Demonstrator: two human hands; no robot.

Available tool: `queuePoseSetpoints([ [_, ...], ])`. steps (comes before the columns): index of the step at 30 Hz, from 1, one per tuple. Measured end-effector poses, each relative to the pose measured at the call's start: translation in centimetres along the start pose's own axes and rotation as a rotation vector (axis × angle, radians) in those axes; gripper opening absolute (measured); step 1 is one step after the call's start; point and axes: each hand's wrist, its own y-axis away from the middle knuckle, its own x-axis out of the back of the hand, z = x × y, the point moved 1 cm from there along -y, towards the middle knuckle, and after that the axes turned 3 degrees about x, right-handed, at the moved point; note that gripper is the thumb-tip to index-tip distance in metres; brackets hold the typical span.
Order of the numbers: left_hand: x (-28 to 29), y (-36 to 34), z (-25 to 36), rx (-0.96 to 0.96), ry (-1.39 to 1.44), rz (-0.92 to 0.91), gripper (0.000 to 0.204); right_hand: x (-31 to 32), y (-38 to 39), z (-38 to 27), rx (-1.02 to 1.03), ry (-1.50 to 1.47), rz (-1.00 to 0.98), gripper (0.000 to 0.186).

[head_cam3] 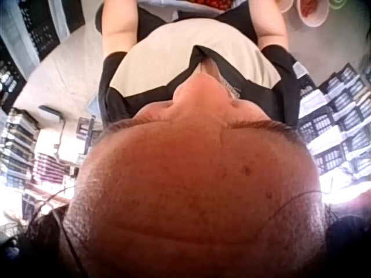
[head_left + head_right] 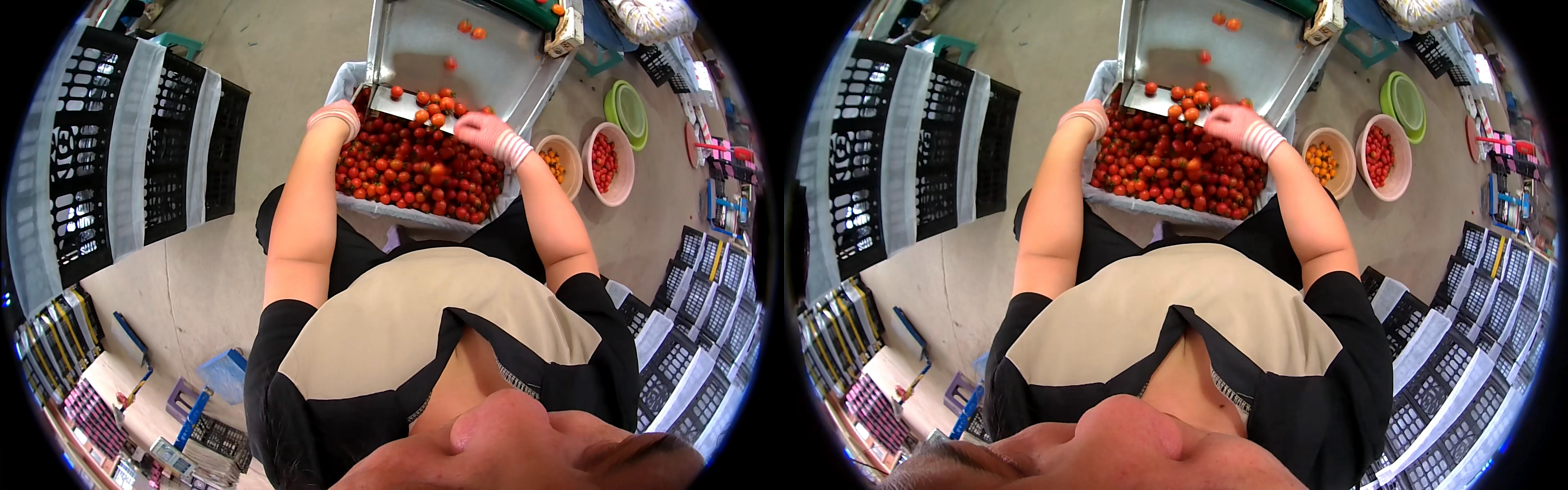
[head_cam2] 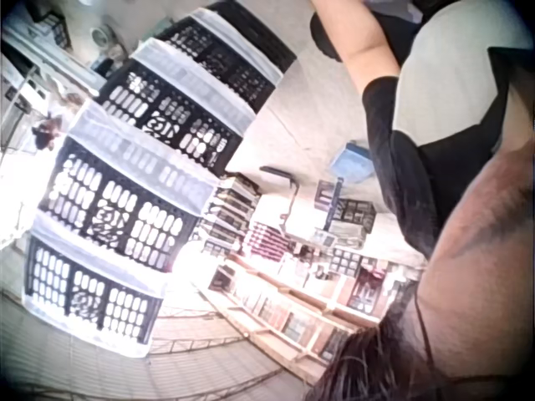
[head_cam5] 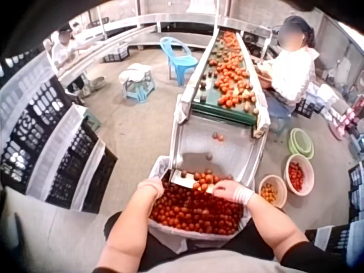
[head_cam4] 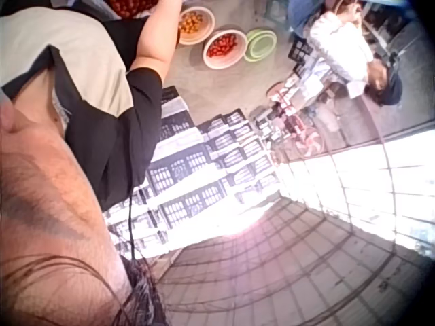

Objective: The person sits on the floor and sorts small red tomatoes from a conveyor belt into a white plastic crate. They use both hands to pick the tomatoes and arrange them in the container.

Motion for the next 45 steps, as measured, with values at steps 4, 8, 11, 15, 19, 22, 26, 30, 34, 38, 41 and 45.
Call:
queuePoseSetpoints([
  [4,0.4,0.6,0.1,0.004,-0.016,-0.036,0.036,3.2,-3.8,-1.2,-0.148,0.210,0.466,0.052],
  [8,1.0,1.3,0.6,-0.006,-0.015,-0.044,0.037,1.6,-8.6,0.3,-0.382,0.096,0.386,0.072],
  [11,0.7,1.0,0.4,0.011,-0.007,-0.022,0.035,-0.9,-9.9,-5.1,-0.311,0.165,0.345,0.072],
  [15,0.3,0.5,0.5,0.020,-0.004,0.003,0.033,-3.9,-12.0,-9.5,-0.192,0.375,0.293,0.069],
  [19,0.5,0.8,0.3,0.021,0.016,0.008,0.033,-4.9,-13.0,-11.3,-0.137,0.534,0.179,0.060],
  [22,0.7,1.1,0.5,0.017,0.016,-0.014,0.033,-5.2,-12.9,-11.1,-0.064,0.624,0.053,0.054],
  [26,0.5,0.3,0.1,-0.006,0.009,-0.064,0.035,-4.2,-11.0,-9.1,0.054,0.679,-0.134,0.049],
  [30,0.0,-0.3,0.1,-0.017,0.007,-0.073,0.035,-1.2,-6.0,-4.3,0.119,0.682,-0.204,0.036],
  [34,-0.7,-1.1,0.0,0.015,0.007,-0.019,0.032,2.4,-1.5,-1.5,0.192,0.726,-0.406,0.034],
  [38,0.0,-0.2,0.2,0.011,0.011,0.001,0.032,6.7,-1.1,-2.2,0.077,0.509,0.019,0.039],
  [41,-0.3,-0.6,0.1,0.007,-0.007,0.011,0.033,6.9,-2.0,-0.9,-0.164,0.607,0.225,0.052],
  [45,0.0,-0.2,0.3,-0.007,-0.027,0.004,0.034,4.6,-3.3,0.6,-0.274,0.481,0.049,0.060],
])
